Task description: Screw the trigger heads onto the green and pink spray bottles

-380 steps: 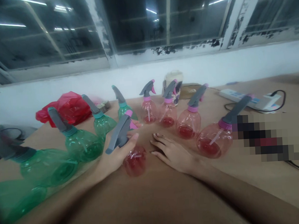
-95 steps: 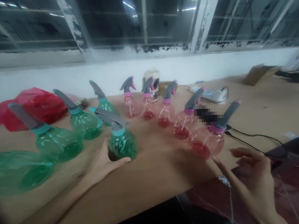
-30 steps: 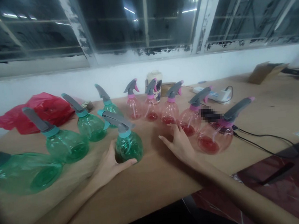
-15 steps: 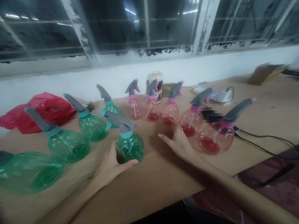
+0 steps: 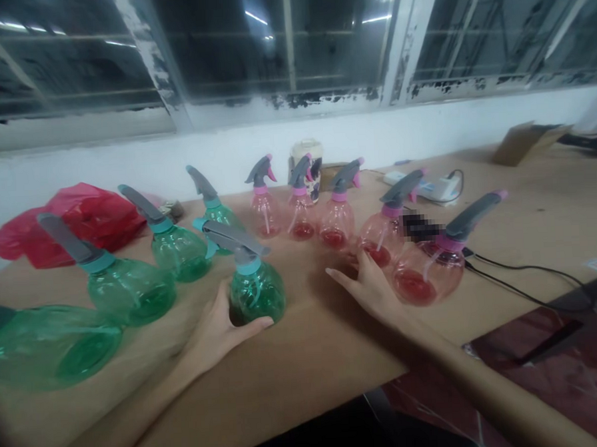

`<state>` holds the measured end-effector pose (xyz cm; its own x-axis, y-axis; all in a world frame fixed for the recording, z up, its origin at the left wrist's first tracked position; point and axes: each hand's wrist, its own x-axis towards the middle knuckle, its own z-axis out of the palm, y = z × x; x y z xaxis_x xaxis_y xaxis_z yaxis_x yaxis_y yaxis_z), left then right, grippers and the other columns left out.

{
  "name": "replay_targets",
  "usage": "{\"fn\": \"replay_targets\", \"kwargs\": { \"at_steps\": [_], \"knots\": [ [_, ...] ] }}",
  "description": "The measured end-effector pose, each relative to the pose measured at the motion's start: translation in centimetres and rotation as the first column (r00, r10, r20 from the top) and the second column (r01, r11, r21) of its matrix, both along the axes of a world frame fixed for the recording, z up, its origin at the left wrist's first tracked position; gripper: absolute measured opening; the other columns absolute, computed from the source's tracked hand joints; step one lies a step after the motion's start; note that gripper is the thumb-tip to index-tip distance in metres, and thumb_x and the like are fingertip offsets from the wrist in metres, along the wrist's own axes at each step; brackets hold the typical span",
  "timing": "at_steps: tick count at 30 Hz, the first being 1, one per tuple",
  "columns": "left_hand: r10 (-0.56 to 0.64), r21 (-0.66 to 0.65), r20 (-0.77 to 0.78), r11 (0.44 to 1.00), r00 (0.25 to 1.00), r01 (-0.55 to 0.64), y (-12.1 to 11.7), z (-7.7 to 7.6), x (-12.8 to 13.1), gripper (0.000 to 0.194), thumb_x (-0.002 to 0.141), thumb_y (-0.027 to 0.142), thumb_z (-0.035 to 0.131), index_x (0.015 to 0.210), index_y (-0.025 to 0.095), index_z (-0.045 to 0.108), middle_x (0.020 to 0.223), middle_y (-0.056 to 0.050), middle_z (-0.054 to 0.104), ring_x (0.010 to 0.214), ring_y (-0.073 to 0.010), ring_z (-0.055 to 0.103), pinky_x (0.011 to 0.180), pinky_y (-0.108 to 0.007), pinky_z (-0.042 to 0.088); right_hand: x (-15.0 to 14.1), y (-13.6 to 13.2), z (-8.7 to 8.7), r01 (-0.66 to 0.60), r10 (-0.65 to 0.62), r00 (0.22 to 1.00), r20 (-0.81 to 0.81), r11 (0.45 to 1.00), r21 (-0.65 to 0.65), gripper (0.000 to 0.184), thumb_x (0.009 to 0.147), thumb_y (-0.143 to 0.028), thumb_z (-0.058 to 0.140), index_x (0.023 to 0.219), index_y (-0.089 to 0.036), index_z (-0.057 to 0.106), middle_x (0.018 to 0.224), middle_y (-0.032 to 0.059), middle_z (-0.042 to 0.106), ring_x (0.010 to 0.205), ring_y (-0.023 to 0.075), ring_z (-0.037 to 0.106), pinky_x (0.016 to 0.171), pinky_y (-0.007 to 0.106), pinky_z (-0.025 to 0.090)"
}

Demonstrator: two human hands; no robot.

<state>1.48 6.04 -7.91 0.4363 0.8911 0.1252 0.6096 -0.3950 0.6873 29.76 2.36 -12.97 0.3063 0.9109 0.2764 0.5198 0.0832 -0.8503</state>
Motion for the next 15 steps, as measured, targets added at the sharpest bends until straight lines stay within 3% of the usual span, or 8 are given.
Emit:
{"fn": "replay_targets", "kwargs": {
  "at_steps": [4,7,12,15],
  "knots": [
    [0.006,-0.004,-0.007,1.0,1.0,-0.006,0.0,0.0,0.0,0.084,0.066,0.055,0.069,0.133,0.023,0.029,0.122,-0.012,0.053,0.119,-0.0344,0.049,0.097,-0.052,0.039,0.4,1.0,0.0,-0.01,0.009,0.999,-0.039,1.0,-0.026,0.043,0.073,-0.05,0.067,0.103,-0.021,0.054,0.109,0.0101,0.065,0.101,0.0282,0.064,0.091,0.052,0.05],
    [0.003,-0.003,0.002,1.0,1.0,-0.002,0.0,0.0,0.0,0.083,0.067,0.056,0.069,0.132,0.023,0.03,0.123,-0.012,0.053,0.118,-0.0339,0.05,0.097,-0.051,0.039,-0.1,0.7,1.2,-0.027,0.027,0.999,-0.03,1.0,-0.014,0.041,0.074,-0.049,0.066,0.102,-0.022,0.056,0.105,0.0089,0.067,0.096,0.0271,0.065,0.085,0.049,0.054],
    [0.016,-0.029,0.008,0.999,1.0,-0.016,0.0,0.2,0.1,0.08,0.066,0.053,0.07,0.13,0.021,0.033,0.124,-0.012,0.053,0.119,-0.0341,0.049,0.097,-0.051,0.039,-1.2,-4.5,5.6,-0.068,0.069,0.987,0.147,0.998,-0.014,0.028,0.081,-0.047,0.057,0.096,-0.023,0.063,0.097,0.0063,0.069,0.088,0.0245,0.066,0.077,0.042,0.055],
    [0.009,-0.022,0.021,1.0,1.0,-0.009,0.1,0.2,0.1,0.08,0.066,0.052,0.07,0.13,0.021,0.032,0.126,-0.012,0.052,0.121,-0.0339,0.048,0.098,-0.052,0.038,-0.1,-8.7,9.2,0.126,-0.184,0.935,0.304,0.971,0.201,0.027,0.081,-0.05,0.056,0.09,-0.026,0.064,0.089,0.0056,0.069,0.083,0.0251,0.065,0.07,0.041,0.053]
  ]
}}
